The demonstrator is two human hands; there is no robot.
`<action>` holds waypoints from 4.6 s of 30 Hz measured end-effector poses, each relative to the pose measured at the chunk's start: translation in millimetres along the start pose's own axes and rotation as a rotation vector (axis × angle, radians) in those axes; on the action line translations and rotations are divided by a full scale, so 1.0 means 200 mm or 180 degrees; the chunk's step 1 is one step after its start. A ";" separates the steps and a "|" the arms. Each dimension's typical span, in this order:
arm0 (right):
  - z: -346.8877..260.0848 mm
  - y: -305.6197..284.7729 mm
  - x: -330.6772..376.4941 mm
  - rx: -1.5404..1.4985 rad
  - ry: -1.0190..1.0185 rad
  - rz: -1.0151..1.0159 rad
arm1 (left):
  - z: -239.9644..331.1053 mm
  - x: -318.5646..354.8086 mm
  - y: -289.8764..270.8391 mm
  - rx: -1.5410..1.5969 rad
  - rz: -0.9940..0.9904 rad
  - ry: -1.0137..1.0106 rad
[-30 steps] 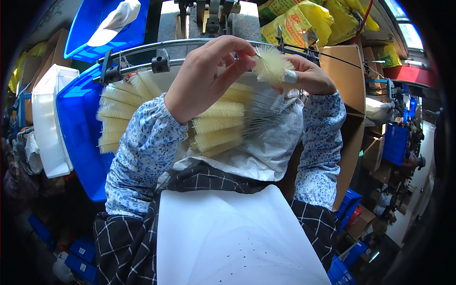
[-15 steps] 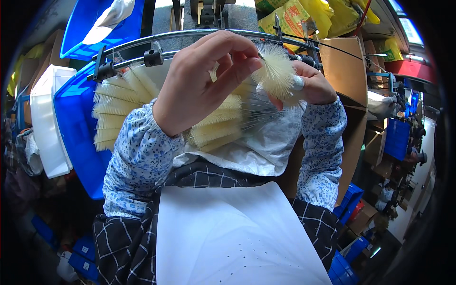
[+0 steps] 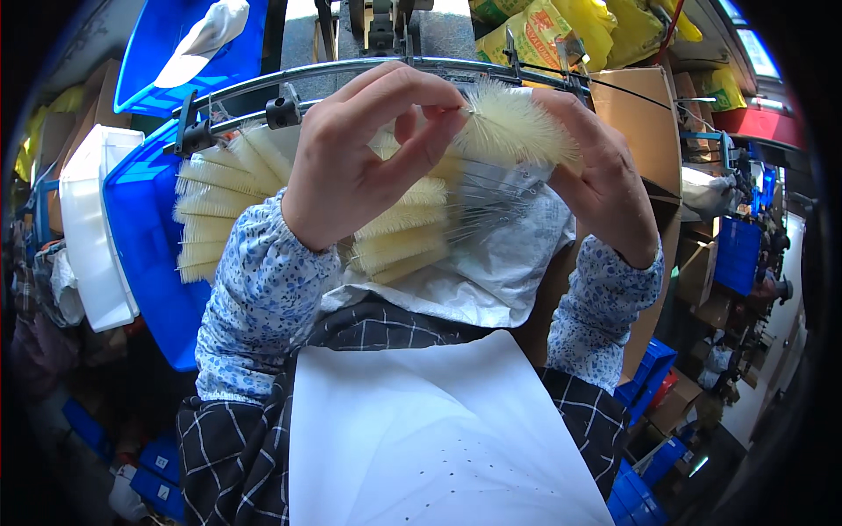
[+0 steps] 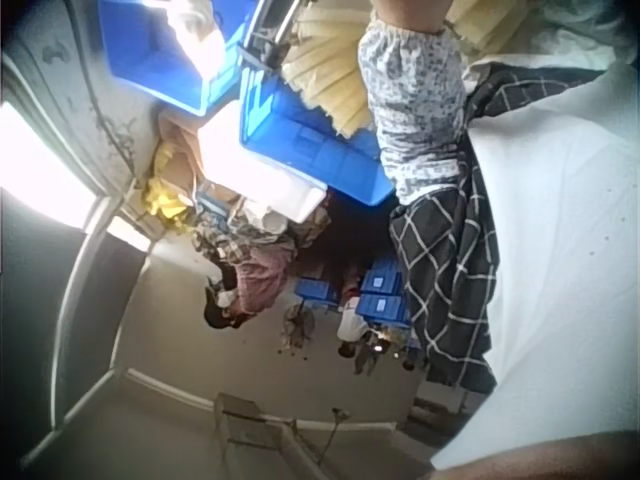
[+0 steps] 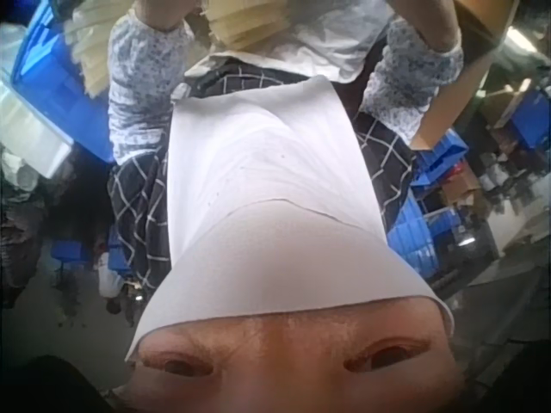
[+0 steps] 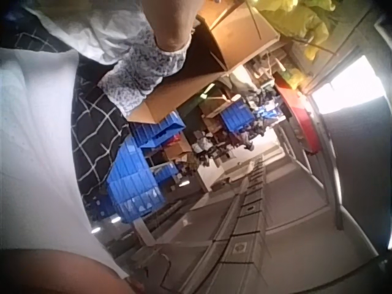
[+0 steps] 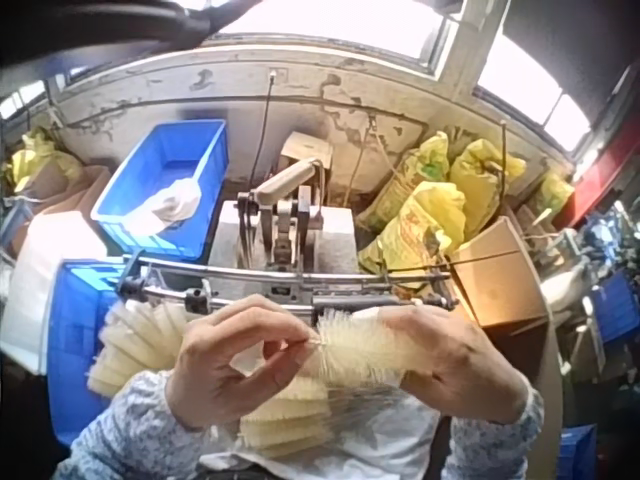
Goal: The person repeatedly picks up long, bristled brush heads and inserts their metal wire ends into a horizontal metal bar on a machine. The person handles the brushes one at a time, feeding them into the device and arranging them in a row.
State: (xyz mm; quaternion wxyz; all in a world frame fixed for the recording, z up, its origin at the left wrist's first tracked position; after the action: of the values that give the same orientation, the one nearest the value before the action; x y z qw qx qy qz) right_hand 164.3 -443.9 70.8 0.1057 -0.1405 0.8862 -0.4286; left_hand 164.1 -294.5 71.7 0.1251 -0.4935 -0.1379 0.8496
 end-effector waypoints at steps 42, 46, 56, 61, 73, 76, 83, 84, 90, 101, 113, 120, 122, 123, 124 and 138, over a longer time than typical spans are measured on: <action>0.65 0.37 -0.89 0.1045 0.0381 -0.0333 | -0.43 0.28 0.45 -0.1185 -0.1381 -0.0435; 0.58 0.41 -0.83 0.2320 0.0030 0.0651 | -0.45 0.29 0.45 -0.1133 -0.1465 -0.0476; 0.61 0.40 -0.81 0.2183 -0.0343 0.1064 | -0.44 0.27 0.45 -0.1126 -0.1636 -0.0467; 0.63 0.26 -0.67 0.2136 0.0041 0.1732 | -0.44 0.29 0.45 -0.1110 -0.2040 -0.0514; 0.86 0.17 -0.46 0.1162 0.1194 0.1643 | -0.05 0.47 -0.41 -0.0841 -0.2143 -0.1874; 0.84 0.17 -0.47 0.0913 0.0867 0.1826 | -0.04 0.62 -0.77 -0.2061 -0.1784 -0.1887; 0.75 0.24 -0.53 0.0883 0.0726 0.1836 | -0.07 1.25 -0.98 -0.0972 -0.0991 -0.3725; 0.74 0.25 -0.53 0.0849 0.0742 0.1817 | -0.07 1.28 -0.97 -0.0751 -0.0799 -0.3776; 0.67 0.27 -0.55 0.0877 0.0775 0.1793 | -0.06 1.13 -0.95 -0.1182 -0.0607 -0.3173; 0.35 0.49 -0.66 0.1048 0.0934 0.1689 | -0.06 0.97 -0.83 -0.1049 -0.0965 -0.2597; 0.40 0.47 -0.63 0.1020 0.0903 0.1653 | 0.04 0.71 -0.93 -0.0631 -0.0504 -0.2244; 0.75 0.22 -0.52 0.0980 0.0767 0.1638 | 0.28 0.90 -1.47 -0.1526 0.0729 -0.2134; 0.86 0.16 -0.51 0.0839 0.0961 0.1393 | 0.28 0.92 -1.50 -0.1050 0.1262 -0.2022; 0.94 0.10 -0.51 0.0767 0.1312 0.0991 | 0.25 0.93 -1.51 -0.0752 0.1528 -0.1968; 1.06 0.05 -0.51 0.0329 0.1571 0.0987 | 0.23 0.88 -1.45 -0.0712 0.1572 -0.1950; 1.06 -0.24 -0.06 0.0497 0.1481 0.0309 | -0.02 0.61 -0.66 0.1203 0.0539 -0.1871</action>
State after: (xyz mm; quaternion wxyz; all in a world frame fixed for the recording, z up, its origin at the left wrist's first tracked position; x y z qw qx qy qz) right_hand 249.1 -622.8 -19.3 -0.0702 0.0132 0.8566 -0.5110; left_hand 117.9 -127.9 18.9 0.0984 -0.2059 0.0328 0.9731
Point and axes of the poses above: each hand's wrist, its own x-axis away from the middle knuckle, its own y-axis out of the palm, z = x × y, the point moved 9 cm from there along -x, towards the middle knuckle, and after that the axes turned 14 degrees about y, right-handed, at the moved point
